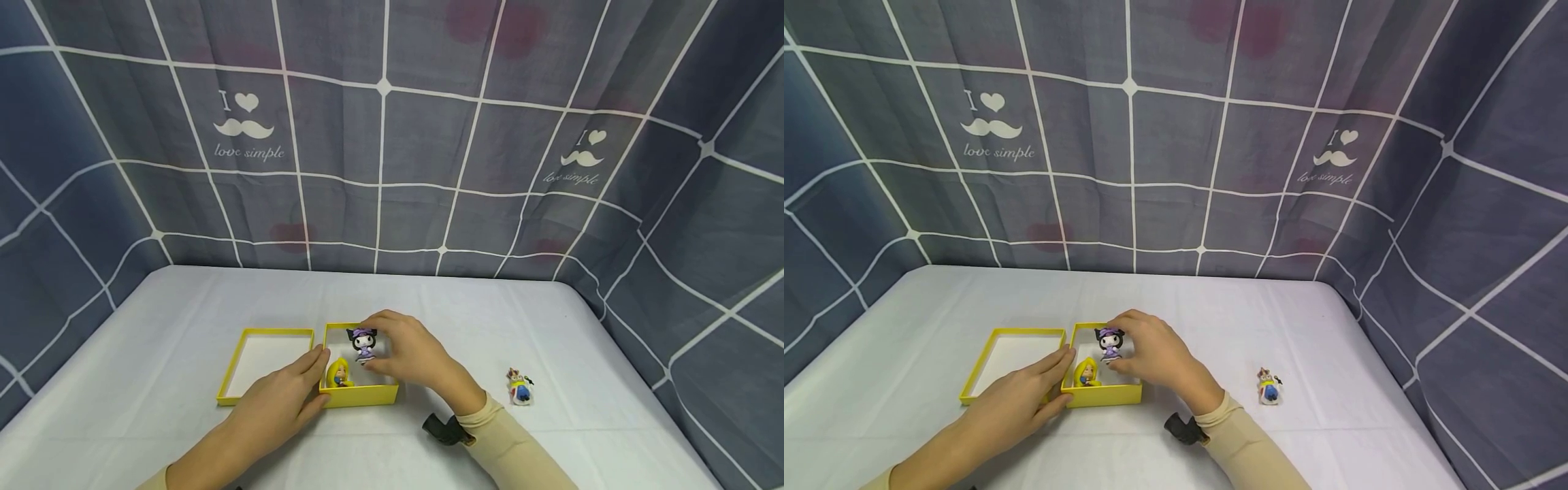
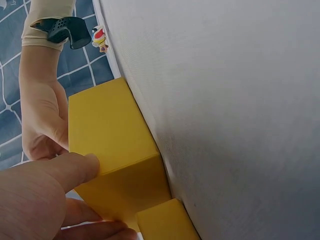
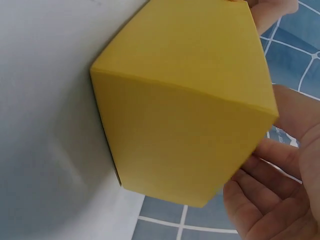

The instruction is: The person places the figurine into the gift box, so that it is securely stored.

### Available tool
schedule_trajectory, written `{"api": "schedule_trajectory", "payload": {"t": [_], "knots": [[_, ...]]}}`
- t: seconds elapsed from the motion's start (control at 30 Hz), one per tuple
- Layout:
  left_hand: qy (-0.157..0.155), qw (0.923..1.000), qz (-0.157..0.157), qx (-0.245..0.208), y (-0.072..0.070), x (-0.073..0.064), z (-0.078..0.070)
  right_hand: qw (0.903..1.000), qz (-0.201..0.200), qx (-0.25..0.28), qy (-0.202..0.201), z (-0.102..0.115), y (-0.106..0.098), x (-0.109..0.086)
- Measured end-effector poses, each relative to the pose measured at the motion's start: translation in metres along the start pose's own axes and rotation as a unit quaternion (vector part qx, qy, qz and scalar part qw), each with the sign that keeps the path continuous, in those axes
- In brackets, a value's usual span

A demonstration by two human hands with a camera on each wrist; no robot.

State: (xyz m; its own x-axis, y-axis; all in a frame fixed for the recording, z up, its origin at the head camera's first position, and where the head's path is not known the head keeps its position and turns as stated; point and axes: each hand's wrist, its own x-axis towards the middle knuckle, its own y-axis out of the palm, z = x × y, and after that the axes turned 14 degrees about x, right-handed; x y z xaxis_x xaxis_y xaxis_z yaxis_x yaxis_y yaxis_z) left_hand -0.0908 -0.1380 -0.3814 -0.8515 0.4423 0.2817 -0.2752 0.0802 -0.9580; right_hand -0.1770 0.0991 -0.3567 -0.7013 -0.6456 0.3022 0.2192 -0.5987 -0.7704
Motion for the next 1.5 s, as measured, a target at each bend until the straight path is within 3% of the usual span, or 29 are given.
{"api": "schedule_trajectory", "payload": {"t": [0.43,1.5], "knots": [[0.002,1.0000,-0.007,0.004,0.002,0.000,0.001,0.9998,0.013,-0.014,0.006,0.001,0.013,0.004],[0.011,0.9998,-0.018,0.000,0.000,-0.001,0.000,0.9893,0.042,-0.138,0.025,0.007,0.025,0.010]]}}
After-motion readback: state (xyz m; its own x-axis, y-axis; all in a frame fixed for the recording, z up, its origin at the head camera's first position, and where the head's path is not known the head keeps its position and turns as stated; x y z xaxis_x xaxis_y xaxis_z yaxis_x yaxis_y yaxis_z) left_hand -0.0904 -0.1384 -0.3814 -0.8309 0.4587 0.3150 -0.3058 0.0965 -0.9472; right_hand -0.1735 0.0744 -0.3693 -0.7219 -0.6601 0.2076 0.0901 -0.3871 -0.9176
